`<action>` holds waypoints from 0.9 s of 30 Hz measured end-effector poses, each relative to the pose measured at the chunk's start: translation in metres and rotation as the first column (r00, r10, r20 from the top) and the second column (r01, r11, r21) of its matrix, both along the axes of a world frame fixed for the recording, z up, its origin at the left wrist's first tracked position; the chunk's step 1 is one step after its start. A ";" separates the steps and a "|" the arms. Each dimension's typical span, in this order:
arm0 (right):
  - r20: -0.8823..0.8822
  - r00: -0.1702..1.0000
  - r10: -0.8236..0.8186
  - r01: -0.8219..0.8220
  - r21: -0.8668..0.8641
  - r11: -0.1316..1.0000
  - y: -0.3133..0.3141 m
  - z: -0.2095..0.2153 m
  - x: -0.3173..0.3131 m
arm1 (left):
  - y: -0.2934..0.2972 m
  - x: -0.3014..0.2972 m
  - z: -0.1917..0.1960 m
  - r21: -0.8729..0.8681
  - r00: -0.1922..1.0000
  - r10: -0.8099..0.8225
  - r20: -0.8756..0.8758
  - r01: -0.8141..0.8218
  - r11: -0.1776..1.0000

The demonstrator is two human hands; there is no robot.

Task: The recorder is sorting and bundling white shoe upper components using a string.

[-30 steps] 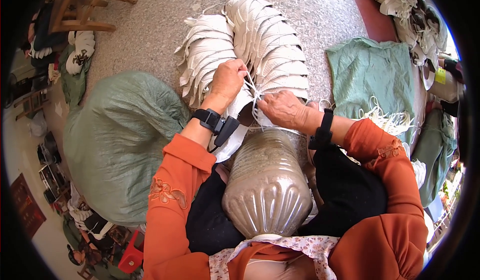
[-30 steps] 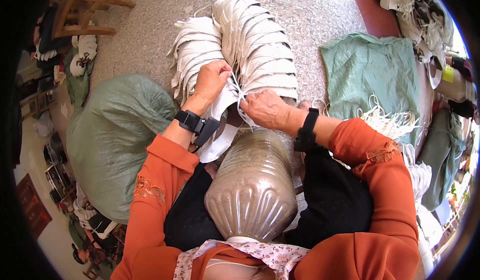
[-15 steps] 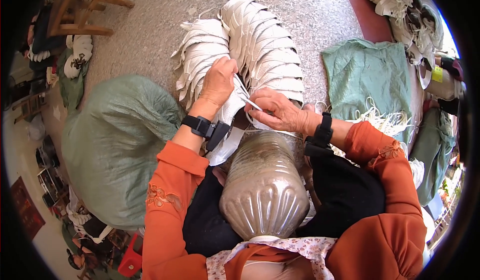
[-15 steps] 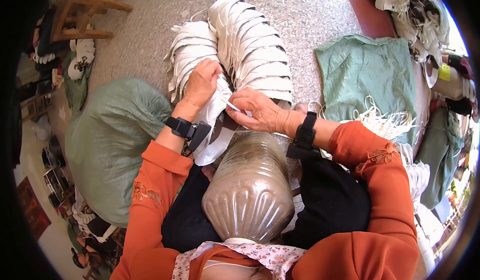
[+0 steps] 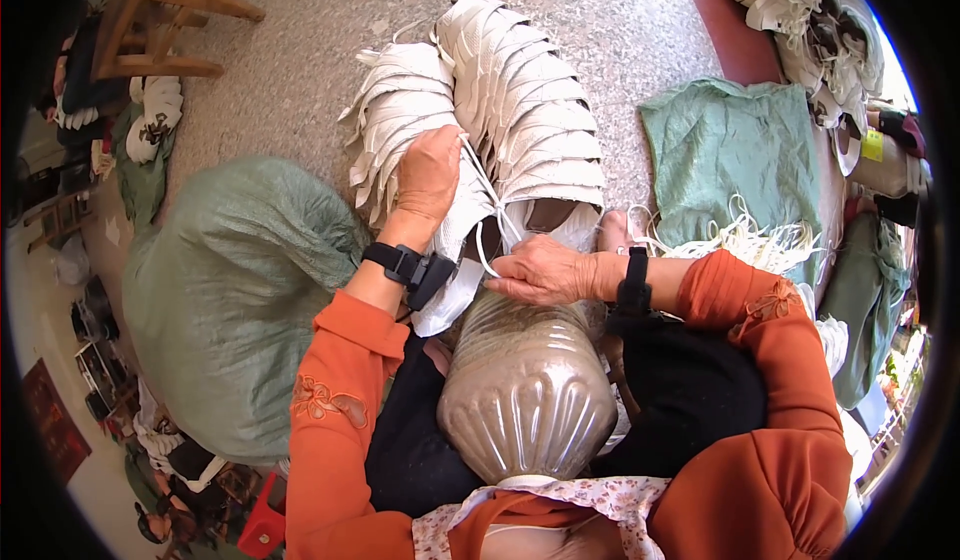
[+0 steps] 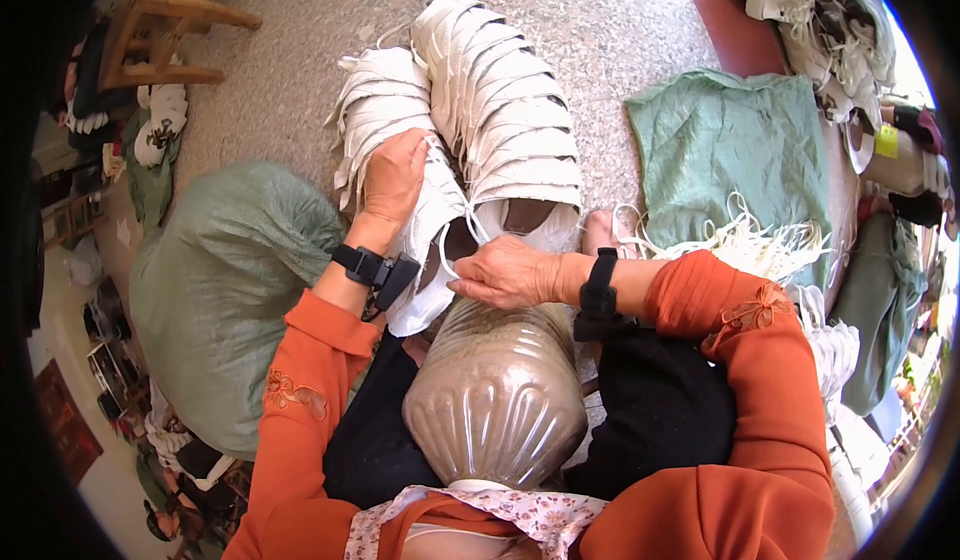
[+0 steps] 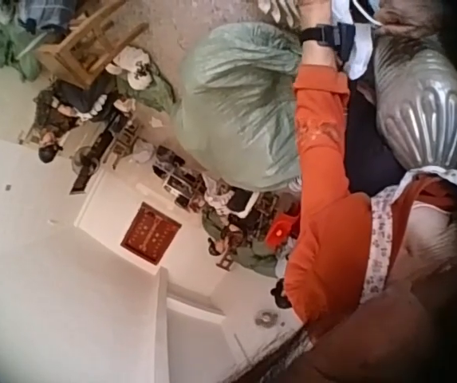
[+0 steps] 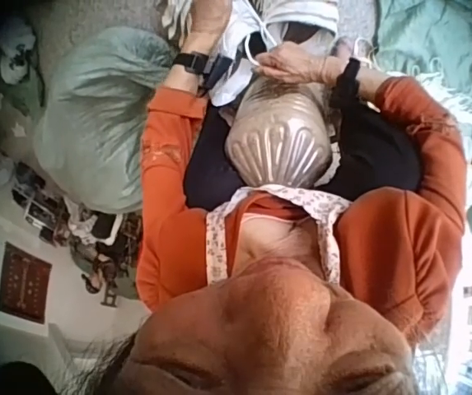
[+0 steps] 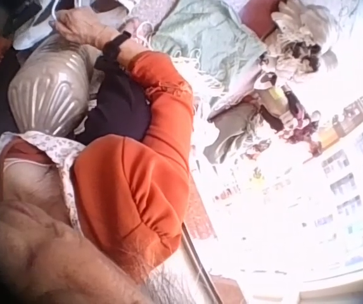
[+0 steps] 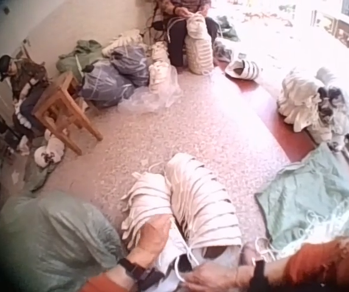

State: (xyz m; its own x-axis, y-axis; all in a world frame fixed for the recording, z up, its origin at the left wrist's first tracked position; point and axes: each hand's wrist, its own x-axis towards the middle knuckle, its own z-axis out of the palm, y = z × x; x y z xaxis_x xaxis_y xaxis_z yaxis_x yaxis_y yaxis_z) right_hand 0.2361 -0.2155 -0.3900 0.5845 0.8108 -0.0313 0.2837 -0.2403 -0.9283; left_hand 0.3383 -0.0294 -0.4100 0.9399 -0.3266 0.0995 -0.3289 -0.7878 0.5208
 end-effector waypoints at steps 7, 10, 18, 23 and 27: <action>-0.399 0.917 -0.025 0.050 0.053 0.997 0.004 0.008 0.008 | -0.022 0.000 0.000 -0.584 0.398 -0.432 -0.810 -0.618 0.526; -0.808 0.586 -0.060 0.227 0.093 0.969 -0.002 0.017 0.018 | -0.018 0.006 -0.007 -0.464 0.397 -0.241 -0.885 -0.729 0.503; -0.928 0.370 0.048 0.221 0.138 0.965 -0.027 0.032 0.013 | -0.028 0.005 -0.025 -0.407 0.372 -0.175 -0.912 -0.758 0.509; -0.759 0.628 0.171 0.035 0.247 0.968 -0.056 0.005 0.030 | -0.008 -0.009 -0.024 -0.554 0.555 -0.300 -0.776 -0.374 0.744; -0.798 0.572 -0.192 0.293 -0.019 0.956 -0.130 0.040 0.028 | -0.026 -0.042 0.016 -0.193 0.826 -0.132 -0.548 0.029 0.981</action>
